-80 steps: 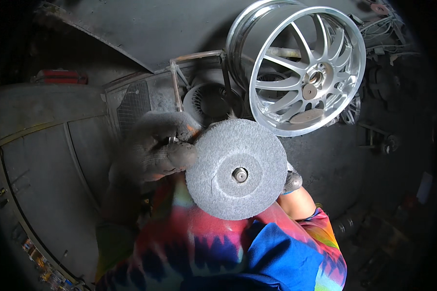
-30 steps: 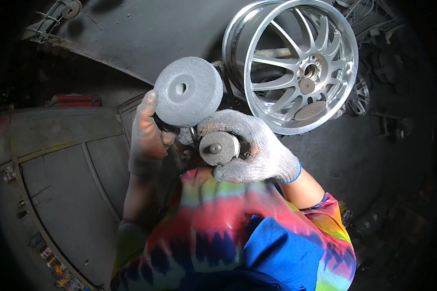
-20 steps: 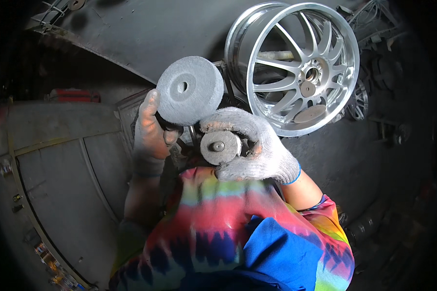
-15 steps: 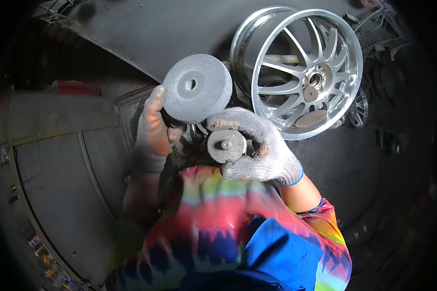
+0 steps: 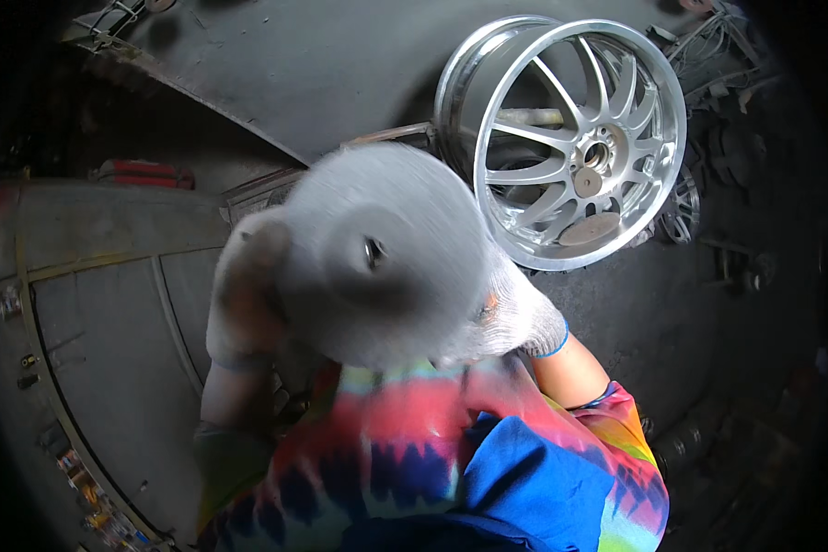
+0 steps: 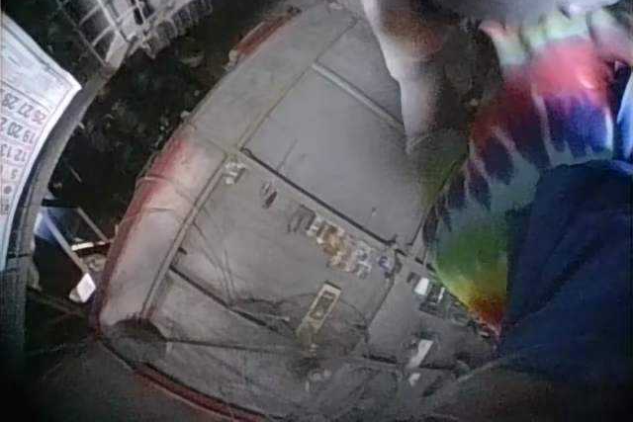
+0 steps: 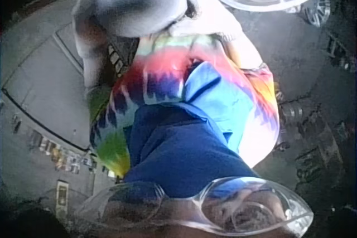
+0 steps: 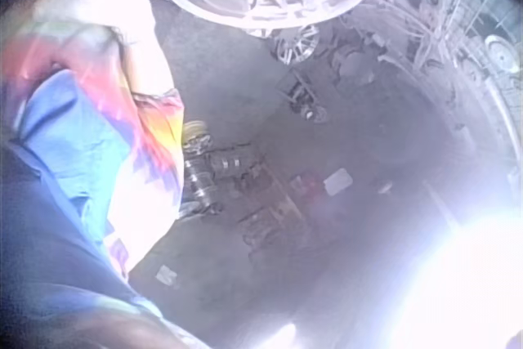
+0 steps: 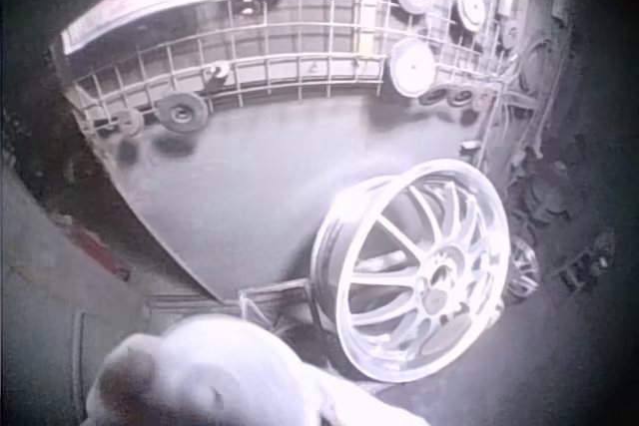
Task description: The person removes a grinding wheel from a handheld power tool using a wrench, replaces it with a new one from a shelf, and tightens the nut by hand and then with the wrench.
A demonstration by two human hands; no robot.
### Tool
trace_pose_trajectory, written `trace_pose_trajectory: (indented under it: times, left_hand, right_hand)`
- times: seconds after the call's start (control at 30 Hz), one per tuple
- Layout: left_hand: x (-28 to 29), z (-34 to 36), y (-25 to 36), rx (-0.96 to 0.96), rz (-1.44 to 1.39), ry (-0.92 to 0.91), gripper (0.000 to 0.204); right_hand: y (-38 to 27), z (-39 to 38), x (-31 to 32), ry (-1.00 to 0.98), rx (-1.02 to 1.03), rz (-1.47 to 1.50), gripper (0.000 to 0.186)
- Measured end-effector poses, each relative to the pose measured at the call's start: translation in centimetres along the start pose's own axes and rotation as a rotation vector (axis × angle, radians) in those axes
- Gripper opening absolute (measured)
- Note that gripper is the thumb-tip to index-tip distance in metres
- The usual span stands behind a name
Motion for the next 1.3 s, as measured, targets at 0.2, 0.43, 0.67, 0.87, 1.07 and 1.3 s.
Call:
trace_pose_trajectory:
  times: [0.2, 0.43, 0.67, 0.87, 1.07, 1.3]
  left_hand:
    - [-0.5, -0.5, -1.0, -0.088, 0.673, -0.166, 0.036]
    - [-2.1, -0.3, -1.4, 0.383, 0.469, -0.194, 0.021]
    - [-2.6, -0.4, -2.3, 0.362, 0.372, -0.154, 0.02]
    - [-2.5, -0.5, -3.1, 0.369, 0.3, -0.207, 0.019]
    - [-2.8, -0.6, -3.2, 0.385, 0.03, -0.132, 0.017]
    - [-1.9, -0.3, -3.8, 0.406, 0.176, -0.212, 0.016]
  right_hand:
    - [2.8, -2.4, -1.1, 0.03, -0.518, 0.644, 0.142]
    - [4.6, -1.4, 0.6, 0.174, -0.364, 0.641, 0.154]
    - [3.3, -3.0, 0.6, 0.137, -0.254, 0.471, 0.163]
    - [3.4, -3.5, 0.5, 0.115, -0.241, 0.438, 0.17]
    - [2.9, -3.2, 0.4, 0.105, -0.187, 0.415, 0.171]
    - [3.2, -3.3, 1.2, 0.22, -0.144, 0.465, 0.121]
Point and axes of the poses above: each hand's wrist, its own z-axis towards the middle knuckle, its own x-axis out of the back of the hand, y = z × x, the point moved 8 cm from there along z, towards the middle knuckle, and after that the axes turned 11 degrees about z, right-handed, at the moved point
